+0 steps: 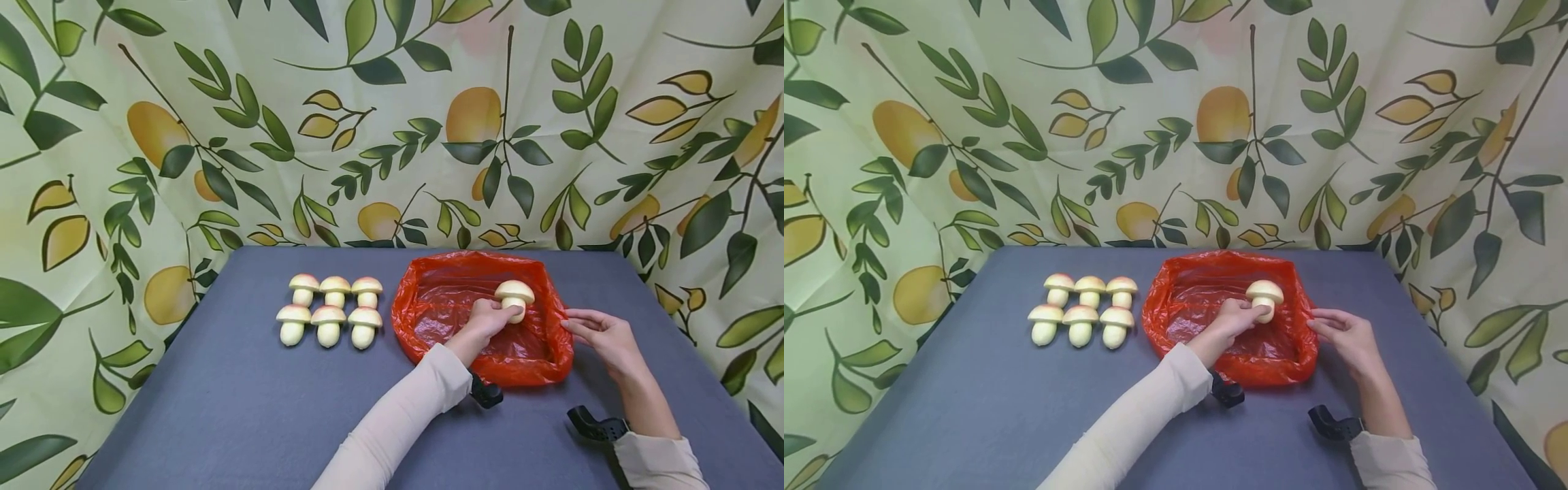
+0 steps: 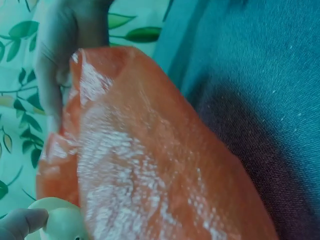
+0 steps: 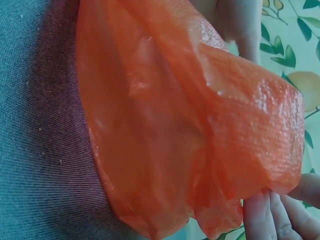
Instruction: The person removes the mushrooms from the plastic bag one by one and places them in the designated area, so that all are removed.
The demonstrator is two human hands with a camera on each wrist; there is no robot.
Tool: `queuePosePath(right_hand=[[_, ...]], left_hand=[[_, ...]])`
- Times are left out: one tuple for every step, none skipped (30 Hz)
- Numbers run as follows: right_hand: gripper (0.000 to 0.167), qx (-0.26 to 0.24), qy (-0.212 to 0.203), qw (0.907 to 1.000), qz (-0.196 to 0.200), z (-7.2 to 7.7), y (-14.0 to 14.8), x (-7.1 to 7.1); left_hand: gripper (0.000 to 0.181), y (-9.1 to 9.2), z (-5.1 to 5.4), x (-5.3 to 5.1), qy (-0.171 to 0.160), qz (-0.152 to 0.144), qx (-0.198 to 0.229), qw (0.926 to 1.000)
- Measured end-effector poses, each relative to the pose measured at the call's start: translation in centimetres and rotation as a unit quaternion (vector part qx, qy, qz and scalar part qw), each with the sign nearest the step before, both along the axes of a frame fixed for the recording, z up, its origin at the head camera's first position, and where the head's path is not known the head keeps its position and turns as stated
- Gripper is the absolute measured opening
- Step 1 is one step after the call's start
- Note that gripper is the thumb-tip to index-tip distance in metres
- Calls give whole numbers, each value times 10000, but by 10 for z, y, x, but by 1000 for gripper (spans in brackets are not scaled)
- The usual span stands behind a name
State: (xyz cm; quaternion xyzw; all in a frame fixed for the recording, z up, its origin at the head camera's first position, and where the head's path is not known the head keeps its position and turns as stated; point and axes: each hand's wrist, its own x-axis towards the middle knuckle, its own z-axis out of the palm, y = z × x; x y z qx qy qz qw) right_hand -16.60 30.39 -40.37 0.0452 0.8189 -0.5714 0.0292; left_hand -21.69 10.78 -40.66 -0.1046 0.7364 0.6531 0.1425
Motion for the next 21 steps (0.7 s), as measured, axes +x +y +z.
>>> queuePosePath(right_hand=[[13,-5,10,10000,-6,0,0,0],[14,-4,13,10000,-12,0,0,0],[14,-8,25,10000,-11,-1,0,0],[15,-13,37,10000,-10,-1,0,0],[16,-35,47,10000,-16,-2,1,-1],[17,-55,51,10000,-26,-2,1,-1],[17,-67,43,10000,-36,-3,1,-1],[17,-74,26,10000,-46,-4,1,-1],[17,-81,15,9999,-57,-5,1,-2],[17,-83,-5,9999,-71,-5,1,-2],[16,-95,-18,9999,-84,-6,2,-2],[16,-86,-30,9999,-92,-7,2,-2],[16,-100,-32,9999,-93,-7,2,-3],[16,-126,-26,9999,-94,-7,2,-3],[16,-147,-16,9998,-97,-8,3,-3],[17,-177,-12,9998,-95,-8,3,-3],[18,-197,-7,9998,-90,-8,3,-3],[18,-212,-5,9997,-87,-8,3,-3],[18,-215,-10,9997,-84,-8,3,-3],[18,-207,-18,9997,-83,-8,3,-3],[18,-197,-30,9998,-82,-8,3,-3]], left_hand=[[22,-2,1,1,-29,-51,31,10000],[22,-4,2,2,-38,-85,43,9999],[22,-6,3,3,-61,-129,69,9999],[21,-9,4,4,-97,-153,116,9998],[21,-11,4,5,-107,-198,132,9997],[22,-13,4,6,-93,-228,151,9996],[22,-15,4,7,-80,-279,145,9995],[22,-17,4,7,-58,-317,144,9994],[23,-19,3,8,-53,-373,158,9992],[24,-21,3,8,-56,-403,170,9990],[24,-23,3,9,-58,-426,177,9989],[25,-24,3,9,-57,-446,184,9988],[26,-26,3,10,-64,-477,177,9987],[27,-28,4,10,-72,-487,188,9986],[28,-30,4,11,-79,-505,190,9985],[29,-31,5,12,-93,-514,209,9984],[30,-33,5,12,-94,-532,235,9983],[32,-34,6,13,-92,-555,237,9981],[33,-36,6,14,-84,-586,242,9980],[35,-37,6,14,-78,-611,267,9977],[36,-39,7,15,-75,-647,286,9975]])
